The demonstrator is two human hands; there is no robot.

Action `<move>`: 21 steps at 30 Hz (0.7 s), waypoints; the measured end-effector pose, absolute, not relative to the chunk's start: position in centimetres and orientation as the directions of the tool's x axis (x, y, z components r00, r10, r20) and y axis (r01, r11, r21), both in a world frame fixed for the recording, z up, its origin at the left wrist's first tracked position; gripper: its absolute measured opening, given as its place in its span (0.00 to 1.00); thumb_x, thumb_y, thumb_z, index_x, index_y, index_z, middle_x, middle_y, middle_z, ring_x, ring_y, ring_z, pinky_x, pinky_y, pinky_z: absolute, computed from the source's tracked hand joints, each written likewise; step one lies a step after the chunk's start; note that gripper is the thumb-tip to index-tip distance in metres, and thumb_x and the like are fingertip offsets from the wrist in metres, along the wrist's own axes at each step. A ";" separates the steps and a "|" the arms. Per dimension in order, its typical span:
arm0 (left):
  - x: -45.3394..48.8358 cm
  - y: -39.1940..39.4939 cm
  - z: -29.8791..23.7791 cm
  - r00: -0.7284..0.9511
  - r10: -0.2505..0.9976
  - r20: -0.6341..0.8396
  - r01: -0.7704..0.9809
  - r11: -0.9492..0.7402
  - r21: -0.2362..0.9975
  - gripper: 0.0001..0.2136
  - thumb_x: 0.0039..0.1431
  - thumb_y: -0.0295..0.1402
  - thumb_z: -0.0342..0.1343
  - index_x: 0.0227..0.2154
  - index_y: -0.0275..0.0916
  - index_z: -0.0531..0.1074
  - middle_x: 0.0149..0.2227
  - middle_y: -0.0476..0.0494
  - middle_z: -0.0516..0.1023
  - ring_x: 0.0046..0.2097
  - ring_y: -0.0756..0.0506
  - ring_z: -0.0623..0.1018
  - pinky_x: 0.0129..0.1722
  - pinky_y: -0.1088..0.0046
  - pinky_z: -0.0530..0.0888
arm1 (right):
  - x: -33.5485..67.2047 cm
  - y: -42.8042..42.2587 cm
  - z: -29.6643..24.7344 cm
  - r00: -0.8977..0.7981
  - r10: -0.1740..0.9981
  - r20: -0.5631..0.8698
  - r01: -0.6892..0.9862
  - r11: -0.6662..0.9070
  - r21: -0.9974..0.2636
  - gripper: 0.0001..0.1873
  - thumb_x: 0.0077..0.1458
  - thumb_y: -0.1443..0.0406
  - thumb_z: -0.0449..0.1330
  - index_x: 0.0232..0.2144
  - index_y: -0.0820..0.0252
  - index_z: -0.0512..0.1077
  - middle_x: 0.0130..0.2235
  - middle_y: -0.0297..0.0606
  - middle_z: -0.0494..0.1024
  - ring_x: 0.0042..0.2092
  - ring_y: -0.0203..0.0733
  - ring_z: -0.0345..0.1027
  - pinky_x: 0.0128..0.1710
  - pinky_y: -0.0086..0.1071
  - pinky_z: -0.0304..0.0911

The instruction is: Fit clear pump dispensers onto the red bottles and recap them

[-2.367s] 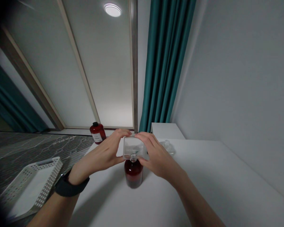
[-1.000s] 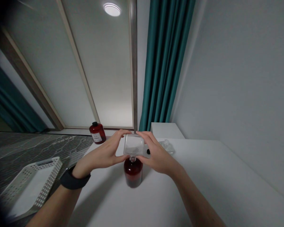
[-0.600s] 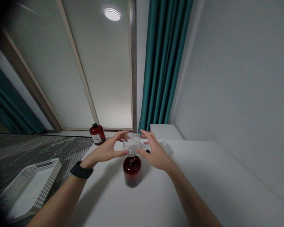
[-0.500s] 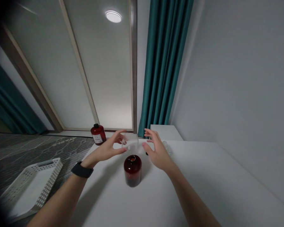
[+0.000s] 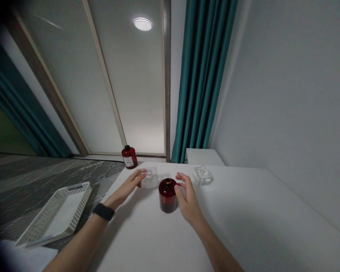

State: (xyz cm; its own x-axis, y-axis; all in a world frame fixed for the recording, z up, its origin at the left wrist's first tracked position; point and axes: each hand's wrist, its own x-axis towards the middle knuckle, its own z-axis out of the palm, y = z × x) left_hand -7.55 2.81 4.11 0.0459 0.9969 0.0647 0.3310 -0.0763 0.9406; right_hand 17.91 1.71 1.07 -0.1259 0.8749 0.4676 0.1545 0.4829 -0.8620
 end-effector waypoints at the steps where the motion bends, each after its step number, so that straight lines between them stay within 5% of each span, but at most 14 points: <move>1: -7.6 2.7 3.6 0.019 0.997 0.072 0.349 -0.074 0.934 0.22 0.63 0.49 0.50 0.49 0.36 0.70 0.48 0.38 0.75 0.44 0.41 0.75 0.41 0.65 0.72 | 17.8 1.6 0.6 -0.126 0.882 0.453 0.137 0.468 -0.873 0.20 0.66 0.56 0.49 0.57 0.53 0.60 0.55 0.46 0.69 0.57 0.48 0.66 0.57 0.49 0.64; 7: -8.0 3.4 0.2 -0.039 0.986 0.163 0.451 -0.128 0.883 0.24 0.60 0.49 0.52 0.50 0.35 0.70 0.47 0.36 0.76 0.45 0.39 0.76 0.45 0.62 0.73 | 17.3 1.6 -1.3 -0.136 0.906 0.401 0.075 0.413 -0.908 0.23 0.65 0.54 0.52 0.58 0.53 0.61 0.60 0.46 0.67 0.61 0.48 0.63 0.60 0.46 0.61; 12: -8.1 3.6 -0.7 -0.085 0.969 0.232 0.525 -0.154 0.837 0.23 0.59 0.48 0.54 0.50 0.35 0.71 0.48 0.35 0.76 0.43 0.39 0.76 0.45 0.61 0.73 | 16.1 2.4 -0.9 -0.113 0.899 0.424 0.060 0.432 -0.900 0.26 0.61 0.52 0.55 0.58 0.56 0.60 0.55 0.48 0.71 0.58 0.50 0.66 0.60 0.48 0.61; 21: -8.7 3.2 -0.7 -0.039 0.979 0.202 0.681 -0.122 0.722 0.16 0.64 0.47 0.47 0.39 0.40 0.71 0.33 0.47 0.77 0.36 0.42 0.75 0.38 0.67 0.70 | 15.8 2.2 -0.4 -0.218 0.917 0.334 0.161 0.371 -0.915 0.36 0.47 0.64 0.66 0.58 0.55 0.60 0.58 0.45 0.69 0.59 0.52 0.64 0.62 0.49 0.58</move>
State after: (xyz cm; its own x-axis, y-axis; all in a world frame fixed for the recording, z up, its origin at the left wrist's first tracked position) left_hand -8.72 3.20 -0.69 -0.0394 0.9785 0.2023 0.6809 -0.1219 0.7222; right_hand 15.81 2.15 -0.38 -0.2177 0.9172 0.3337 0.1607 0.3710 -0.9146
